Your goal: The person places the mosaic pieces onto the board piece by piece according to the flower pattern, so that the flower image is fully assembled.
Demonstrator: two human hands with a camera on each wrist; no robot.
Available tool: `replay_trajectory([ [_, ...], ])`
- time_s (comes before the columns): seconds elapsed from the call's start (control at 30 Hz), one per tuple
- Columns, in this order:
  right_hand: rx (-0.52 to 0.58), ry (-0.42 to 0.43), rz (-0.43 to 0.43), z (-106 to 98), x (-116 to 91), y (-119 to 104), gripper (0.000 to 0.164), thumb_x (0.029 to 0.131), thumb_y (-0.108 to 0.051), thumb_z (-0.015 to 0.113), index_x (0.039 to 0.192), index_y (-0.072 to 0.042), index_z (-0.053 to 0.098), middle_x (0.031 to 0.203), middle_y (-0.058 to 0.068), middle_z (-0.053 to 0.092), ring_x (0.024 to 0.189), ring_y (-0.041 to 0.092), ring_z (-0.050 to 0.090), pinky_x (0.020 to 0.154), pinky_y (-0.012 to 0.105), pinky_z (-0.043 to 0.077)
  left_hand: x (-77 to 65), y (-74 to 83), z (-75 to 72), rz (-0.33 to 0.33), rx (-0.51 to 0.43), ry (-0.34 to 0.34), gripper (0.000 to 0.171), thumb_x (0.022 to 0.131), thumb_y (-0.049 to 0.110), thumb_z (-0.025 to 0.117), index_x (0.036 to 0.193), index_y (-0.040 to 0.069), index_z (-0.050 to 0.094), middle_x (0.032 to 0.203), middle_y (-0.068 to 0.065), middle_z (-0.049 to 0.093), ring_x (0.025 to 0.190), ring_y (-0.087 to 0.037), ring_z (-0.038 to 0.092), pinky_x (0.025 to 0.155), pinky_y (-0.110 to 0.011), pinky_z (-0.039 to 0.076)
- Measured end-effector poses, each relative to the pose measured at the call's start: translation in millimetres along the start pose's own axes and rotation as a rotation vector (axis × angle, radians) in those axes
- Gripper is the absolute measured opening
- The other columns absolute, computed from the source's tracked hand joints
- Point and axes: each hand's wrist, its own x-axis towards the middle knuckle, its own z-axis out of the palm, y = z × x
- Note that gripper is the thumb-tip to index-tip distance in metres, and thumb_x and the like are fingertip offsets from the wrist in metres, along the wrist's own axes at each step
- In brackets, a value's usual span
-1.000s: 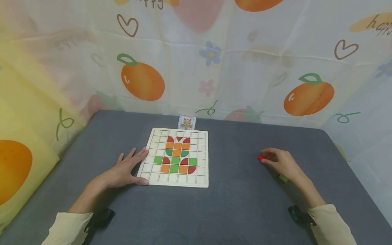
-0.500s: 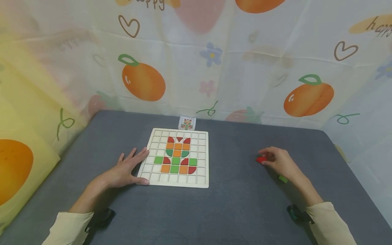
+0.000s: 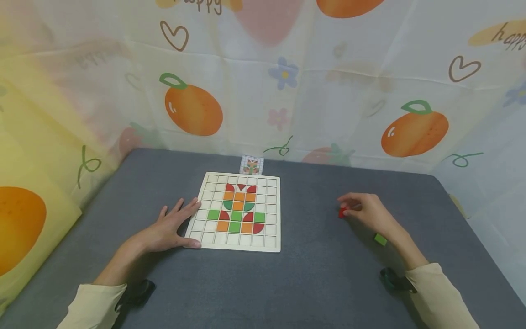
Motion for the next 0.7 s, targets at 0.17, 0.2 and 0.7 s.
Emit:
replay_trajectory([
  [0.17, 0.012, -0.005, -0.015, 5.1, 9.9, -10.2, 0.031, 0.084, 0.006, 0.071, 0.114, 0.002, 0.069, 0.094, 0.009, 0.073, 0.087, 0.025, 0.070, 0.074, 0.035, 0.057, -2.0, 0.5, -0.1, 0.013, -0.006, 0.006, 0.113, 0.071, 0.055, 0.080, 0.156, 0.006, 0.023, 0.161, -0.019, 0.016, 0.145, -0.051, 0.000, 0.108, -0.070, -0.007],
  [0.2, 0.015, -0.006, -0.020, 6.8, 12.0, -11.9, 0.031, 0.084, 0.006, 0.071, 0.114, 0.002, 0.069, 0.094, 0.009, 0.073, 0.087, 0.025, 0.070, 0.075, 0.036, 0.057, -2.3, 0.4, 0.0, 0.013, -0.005, 0.007, 0.113, 0.071, 0.055, 0.080, 0.155, 0.006, 0.023, 0.161, -0.019, 0.016, 0.145, -0.051, 0.000, 0.107, -0.070, -0.007],
  [0.7, 0.064, -0.026, -0.093, 26.0, 42.8, -39.6, 0.029, 0.083, 0.006, 0.073, 0.112, 0.003, 0.070, 0.094, 0.009, 0.072, 0.084, 0.022, 0.068, 0.075, 0.036, 0.057, -1.0, 1.4, -0.2, 0.003, -0.004, 0.007, 0.113, 0.071, 0.056, 0.080, 0.156, 0.007, 0.023, 0.162, -0.018, 0.016, 0.145, -0.050, 0.000, 0.108, -0.069, -0.007],
])
